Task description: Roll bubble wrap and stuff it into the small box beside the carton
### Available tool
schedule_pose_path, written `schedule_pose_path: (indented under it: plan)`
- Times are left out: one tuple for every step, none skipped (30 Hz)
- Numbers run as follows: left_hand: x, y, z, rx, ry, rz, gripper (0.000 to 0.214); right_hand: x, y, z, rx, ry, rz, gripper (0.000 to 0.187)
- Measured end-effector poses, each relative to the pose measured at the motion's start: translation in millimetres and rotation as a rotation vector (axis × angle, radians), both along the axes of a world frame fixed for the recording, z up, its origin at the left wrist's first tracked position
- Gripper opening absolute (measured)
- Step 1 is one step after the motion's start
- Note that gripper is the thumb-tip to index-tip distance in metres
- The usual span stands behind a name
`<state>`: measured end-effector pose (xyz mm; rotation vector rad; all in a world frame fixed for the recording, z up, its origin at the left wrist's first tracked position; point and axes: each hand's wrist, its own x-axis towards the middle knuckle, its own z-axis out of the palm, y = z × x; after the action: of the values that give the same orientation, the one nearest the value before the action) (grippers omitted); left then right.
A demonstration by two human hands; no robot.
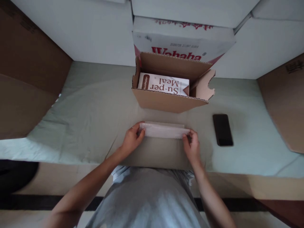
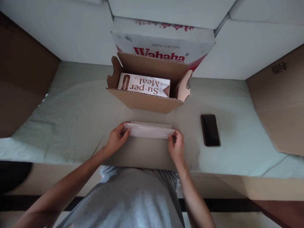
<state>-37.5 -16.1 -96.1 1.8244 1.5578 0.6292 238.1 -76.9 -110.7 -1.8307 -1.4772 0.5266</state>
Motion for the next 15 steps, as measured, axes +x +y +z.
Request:
schedule_pose_path:
  plan:
    - [2,-1,-0.8,0.005,0.0,0.031,0.039,-2,2,-1.1,0.01,-0.035,-0.013,0.038]
    - [4,-1,-1.7,0.015,0.011,0.052,0.046,-4,4,-1.8,0.029,-0.086,-0.005,0.043]
    - [6,-1,-2.7,0.032,0.035,0.062,0.05,-5,5,-2.0,0.051,-0.147,0.018,0.045]
    - [7,-1,-3.7,0.055,0.071,0.064,0.051,-6,7,-1.7,0.068,-0.213,0.049,0.044]
    - [7,0,-4.8,0.084,0.113,0.058,0.051,-6,9,-1.1,0.08,-0.278,0.078,0.041]
    - [7,1,-5.7,0.115,0.155,0.048,0.049,-7,10,-0.3,0.081,-0.335,0.105,0.038]
    - [7,2,-6.4,0.145,0.197,0.031,0.045,-7,11,0.7,0.073,-0.384,0.126,0.036]
    - [6,3,-6.6,0.171,0.237,0.01,0.041,-7,12,1.9,0.058,-0.427,0.142,0.034]
    - [5,5,-6.1,0.192,0.274,-0.016,0.037,-8,12,3.1,0.038,-0.464,0.152,0.034]
    - [3,6,-4.9,0.214,0.306,-0.041,0.033,-8,12,4.5,0.016,-0.497,0.158,0.034]
    - [2,7,-3.0,0.242,0.336,-0.054,0.031,-9,12,5.9,-0.007,-0.527,0.161,0.034]
    - [2,7,-0.4,0.278,0.363,-0.056,0.03,-9,13,7.4,-0.031,-0.555,0.164,0.034]
    - [2,5,2.5,0.322,0.384,-0.053,0.03,-10,14,9.0,-0.053,-0.578,0.167,0.035]
    - [4,2,5.6,0.371,0.398,-0.063,0.03,-10,14,10.8,-0.073,-0.597,0.172,0.036]
    - [7,-2,8.5,0.415,0.405,-0.097,0.032,-11,16,12.8,-0.089,-0.61,0.176,0.036]
